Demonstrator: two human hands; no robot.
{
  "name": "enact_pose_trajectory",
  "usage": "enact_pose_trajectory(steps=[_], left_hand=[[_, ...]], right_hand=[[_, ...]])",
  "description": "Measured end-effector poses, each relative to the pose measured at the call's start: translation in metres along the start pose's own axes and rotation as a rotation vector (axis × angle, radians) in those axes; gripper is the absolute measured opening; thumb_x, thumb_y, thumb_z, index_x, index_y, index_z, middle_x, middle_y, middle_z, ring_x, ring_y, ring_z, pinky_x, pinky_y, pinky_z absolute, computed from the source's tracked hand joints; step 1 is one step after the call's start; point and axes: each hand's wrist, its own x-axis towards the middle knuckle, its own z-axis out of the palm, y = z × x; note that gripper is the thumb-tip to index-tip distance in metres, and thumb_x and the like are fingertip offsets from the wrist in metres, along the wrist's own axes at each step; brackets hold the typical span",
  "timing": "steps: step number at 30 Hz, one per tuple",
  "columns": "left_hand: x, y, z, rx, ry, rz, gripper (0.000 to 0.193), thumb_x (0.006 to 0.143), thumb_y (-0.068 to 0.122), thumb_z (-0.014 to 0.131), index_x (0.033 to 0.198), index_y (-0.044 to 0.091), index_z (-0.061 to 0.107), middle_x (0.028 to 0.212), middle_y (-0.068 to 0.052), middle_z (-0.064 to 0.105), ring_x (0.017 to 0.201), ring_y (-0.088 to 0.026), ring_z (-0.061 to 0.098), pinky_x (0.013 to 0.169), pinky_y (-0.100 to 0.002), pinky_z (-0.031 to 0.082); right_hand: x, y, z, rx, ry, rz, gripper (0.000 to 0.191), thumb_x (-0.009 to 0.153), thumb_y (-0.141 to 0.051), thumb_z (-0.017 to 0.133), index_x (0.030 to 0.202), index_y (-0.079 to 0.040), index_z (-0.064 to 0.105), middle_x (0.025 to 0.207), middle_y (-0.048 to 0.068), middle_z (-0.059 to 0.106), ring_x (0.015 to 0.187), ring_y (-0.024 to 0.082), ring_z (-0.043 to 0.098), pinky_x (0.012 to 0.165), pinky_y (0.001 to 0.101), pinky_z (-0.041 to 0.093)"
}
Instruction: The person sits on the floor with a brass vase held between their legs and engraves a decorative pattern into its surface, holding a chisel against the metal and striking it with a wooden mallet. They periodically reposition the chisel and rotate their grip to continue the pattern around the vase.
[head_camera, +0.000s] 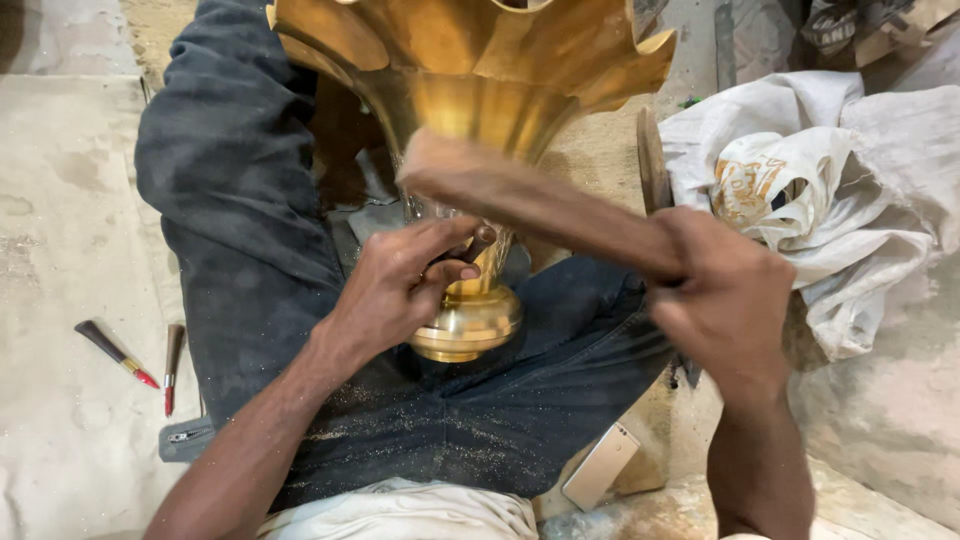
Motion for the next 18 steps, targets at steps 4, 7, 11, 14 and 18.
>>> enact_pose_trajectory(steps=[4, 7, 11, 14, 18], left_hand=[[0.0004, 0.0012, -0.0007, -0.094, -0.017, -0.008, 0.053, 0.080, -0.023, 0.055, 0.127, 0.002, 0.062, 0.112, -0.016, 0.075, 0.096, -0.024, 0.079, 0.081, -0.033, 0.069], [0.0005, -0.0001, 0.0011, -0.051, -0.009, 0.012, 0.051, 0.080, -0.021, 0.058, 0.125, 0.002, 0.062, 0.109, -0.016, 0.074, 0.095, -0.025, 0.078, 0.082, -0.035, 0.068], [-0.0018, -0.0024, 0.0017, -0.012, -0.029, -0.041, 0.041, 0.086, -0.011, 0.070, 0.124, 0.003, 0.065, 0.100, -0.014, 0.077, 0.085, -0.023, 0.079, 0.069, -0.037, 0.063], [-0.0005, -0.0039, 0.0026, 0.020, -0.040, -0.027, 0.040, 0.088, -0.010, 0.069, 0.124, 0.006, 0.067, 0.098, -0.012, 0.076, 0.085, -0.021, 0.079, 0.075, -0.034, 0.067], [-0.0006, -0.0028, 0.0027, -0.013, -0.027, -0.007, 0.040, 0.085, -0.010, 0.068, 0.123, 0.006, 0.066, 0.103, -0.013, 0.077, 0.083, -0.021, 0.078, 0.065, -0.033, 0.065]], right_hand=[[0.0006, -0.0061, -0.0018, 0.218, -0.171, 0.328, 0.018, 0.078, -0.009, 0.078, 0.091, -0.004, 0.067, 0.075, 0.018, 0.067, 0.066, 0.039, 0.066, 0.061, 0.0469, 0.051], [0.0007, -0.0092, -0.0040, -0.090, -0.115, -0.007, 0.034, 0.066, 0.000, 0.073, 0.099, -0.003, 0.066, 0.083, 0.017, 0.069, 0.074, 0.036, 0.070, 0.065, 0.0452, 0.052], [-0.0013, -0.0102, -0.0040, 0.173, -0.126, 0.242, 0.028, 0.081, -0.005, 0.079, 0.104, -0.003, 0.062, 0.079, 0.017, 0.065, 0.069, 0.033, 0.065, 0.067, 0.0387, 0.055], [-0.0029, -0.0094, -0.0028, -0.059, -0.123, 0.100, 0.037, 0.070, -0.003, 0.076, 0.106, -0.004, 0.065, 0.083, 0.016, 0.068, 0.069, 0.035, 0.067, 0.067, 0.0430, 0.054], [-0.0047, -0.0090, -0.0035, 0.280, -0.117, 0.160, 0.036, 0.075, -0.007, 0.070, 0.110, -0.006, 0.062, 0.085, 0.011, 0.070, 0.073, 0.028, 0.073, 0.069, 0.0397, 0.056]])
